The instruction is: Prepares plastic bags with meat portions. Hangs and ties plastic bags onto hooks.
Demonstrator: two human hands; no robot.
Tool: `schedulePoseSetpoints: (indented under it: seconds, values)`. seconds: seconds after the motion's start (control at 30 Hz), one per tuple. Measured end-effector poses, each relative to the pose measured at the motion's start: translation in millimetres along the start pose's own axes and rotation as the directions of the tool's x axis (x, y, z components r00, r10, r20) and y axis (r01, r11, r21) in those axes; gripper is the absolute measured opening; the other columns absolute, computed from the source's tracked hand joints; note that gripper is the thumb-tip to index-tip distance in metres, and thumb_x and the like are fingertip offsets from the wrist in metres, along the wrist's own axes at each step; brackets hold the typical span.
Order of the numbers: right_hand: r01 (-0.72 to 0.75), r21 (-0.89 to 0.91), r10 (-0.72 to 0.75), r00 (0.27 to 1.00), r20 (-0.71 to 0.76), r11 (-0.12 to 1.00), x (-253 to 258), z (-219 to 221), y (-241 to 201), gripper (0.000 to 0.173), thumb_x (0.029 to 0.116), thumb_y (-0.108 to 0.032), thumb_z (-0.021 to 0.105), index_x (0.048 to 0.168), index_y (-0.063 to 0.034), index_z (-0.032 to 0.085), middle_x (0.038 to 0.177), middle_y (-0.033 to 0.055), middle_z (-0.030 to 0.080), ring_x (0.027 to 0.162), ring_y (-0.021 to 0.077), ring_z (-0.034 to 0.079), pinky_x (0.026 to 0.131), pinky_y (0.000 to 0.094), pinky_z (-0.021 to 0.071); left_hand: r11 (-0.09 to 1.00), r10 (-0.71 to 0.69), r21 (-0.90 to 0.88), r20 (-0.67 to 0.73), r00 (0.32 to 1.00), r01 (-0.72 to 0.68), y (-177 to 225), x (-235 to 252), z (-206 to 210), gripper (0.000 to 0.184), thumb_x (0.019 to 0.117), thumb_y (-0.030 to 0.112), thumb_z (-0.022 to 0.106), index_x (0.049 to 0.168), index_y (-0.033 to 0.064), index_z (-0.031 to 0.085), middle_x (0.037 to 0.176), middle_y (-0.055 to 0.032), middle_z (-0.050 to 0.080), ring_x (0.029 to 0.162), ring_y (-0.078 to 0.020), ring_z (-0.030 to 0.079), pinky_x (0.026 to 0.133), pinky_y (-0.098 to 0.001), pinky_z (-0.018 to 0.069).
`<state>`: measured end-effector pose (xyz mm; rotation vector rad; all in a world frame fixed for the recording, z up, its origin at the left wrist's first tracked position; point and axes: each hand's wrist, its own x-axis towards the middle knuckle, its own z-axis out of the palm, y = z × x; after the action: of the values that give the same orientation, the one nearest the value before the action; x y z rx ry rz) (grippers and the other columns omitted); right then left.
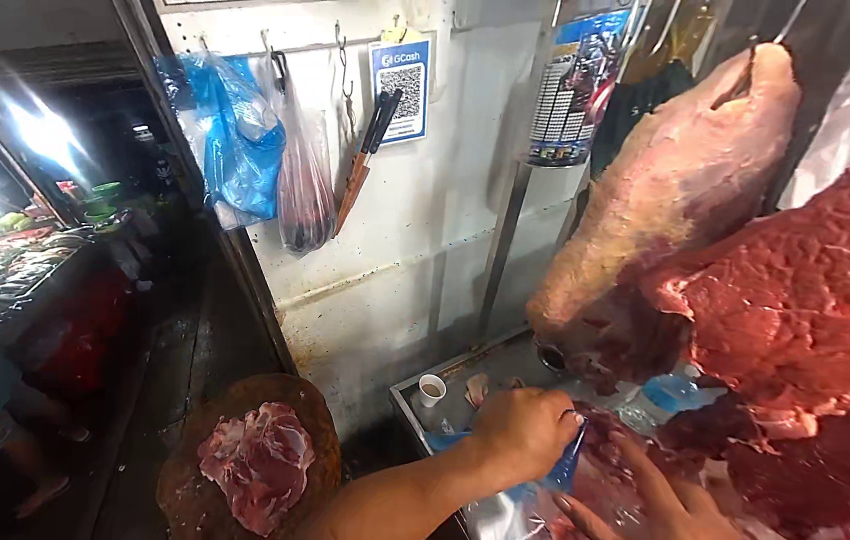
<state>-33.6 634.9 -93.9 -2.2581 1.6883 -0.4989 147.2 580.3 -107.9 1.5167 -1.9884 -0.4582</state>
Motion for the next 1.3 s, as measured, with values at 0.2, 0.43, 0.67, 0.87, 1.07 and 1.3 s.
schedulePoseSetpoints:
  seconds: [0.2, 0.43, 0.67, 0.87, 1.07, 1.3]
  values:
    - [0.259, -0.143, -0.241, 0.962, 0.130, 0.955, 45.3, 1.5, -57.2, 0.028, 0.0972, -0.025, 0.059, 0.112, -0.0056, 0.074, 0.111, 0.0239, 0.071, 0.096, 0.0468, 0.070, 0.071, 0.0672, 0.0536, 0.997, -0.062, -0.034, 0.076, 0.995, 0.065, -6.6, -37.5, -96.0, 0.034, 0.1082, 0.028, 0.047, 0.105, 0.0038, 0.070, 0.090, -0.0138, 0.070, 0.088, -0.0285, 0.070, 0.078, -0.0509, 0.0562]
    - [0.625, 0.158, -0.628, 0.777, -0.036, 0.764, 84.6, -9.1, -118.2, 0.019, 0.0900, -0.005, 0.056, 0.092, -0.0084, 0.075, 0.084, 0.0081, 0.072, 0.076, 0.0257, 0.070, 0.066, 0.0497, 0.0572, 0.962, -0.255, -0.121, -0.068, 0.965, 0.246, -60.0, -76.0, -169.5, 0.030, 0.1074, 0.031, 0.050, 0.112, 0.0074, 0.068, 0.084, -0.0094, 0.067, 0.076, -0.0222, 0.067, 0.069, -0.0432, 0.0562]
    - [0.658, -0.174, -0.668, 0.744, -0.004, 0.733, 135.6, 22.6, -263.2, 0.052, 0.0863, -0.067, 0.061, 0.095, -0.0166, 0.069, 0.059, 0.0032, 0.060, 0.057, 0.0288, 0.066, 0.050, 0.0526, 0.0513, 0.975, -0.224, -0.083, -0.358, 0.906, 0.208, -104.7, -93.0, -261.1, 0.027, 0.1055, 0.031, 0.054, 0.103, 0.0096, 0.070, 0.076, -0.0014, 0.064, 0.066, -0.0109, 0.061, 0.062, -0.0304, 0.0524]
    - [0.710, -0.123, -0.696, 0.704, 0.139, 0.694, 195.0, -1.9, -348.6, 0.020, 0.0957, -0.032, 0.055, 0.090, -0.0189, 0.069, 0.068, 0.0022, 0.062, 0.066, 0.0249, 0.064, 0.056, 0.0508, 0.0492, 0.975, -0.100, 0.166, -0.262, 0.960, 0.147, -148.6, -116.0, -355.0, 0.039, 0.0935, 0.038, 0.074, 0.123, 0.0131, 0.066, 0.103, -0.0050, 0.071, 0.092, -0.0154, 0.068, 0.083, -0.0367, 0.0577]
    - [0.850, 0.211, -0.872, 0.445, 0.205, 0.484, 237.9, -56.3, -435.2, 0.018, 0.1013, -0.030, 0.065, 0.099, -0.0156, 0.075, 0.077, -0.0015, 0.067, 0.065, 0.0093, 0.062, 0.061, 0.0349, 0.0542, 0.948, 0.102, 0.309, -0.529, 0.842, 0.079, -168.6, -141.9, -410.7, 0.027, 0.1045, 0.033, 0.059, 0.113, 0.0130, 0.074, 0.102, 0.0011, 0.073, 0.096, -0.0029, 0.068, 0.087, -0.0241, 0.0576]
    - [0.774, -0.068, -0.748, 0.579, -0.324, 0.629, 303.0, -119.5, -593.0, 0.054, 0.0920, -0.028, 0.073, 0.138, -0.0024, 0.058, 0.118, 0.0247, 0.066, 0.108, 0.0452, 0.066, 0.085, 0.0707, 0.0516, 0.972, 0.075, 0.222, -0.612, 0.787, 0.080, -149.6, -167.8, -454.0, 0.013, 0.1006, 0.027, 0.063, 0.107, 0.0212, 0.072, 0.094, 0.0121, 0.072, 0.087, 0.0037, 0.068, 0.076, -0.0157, 0.0578]
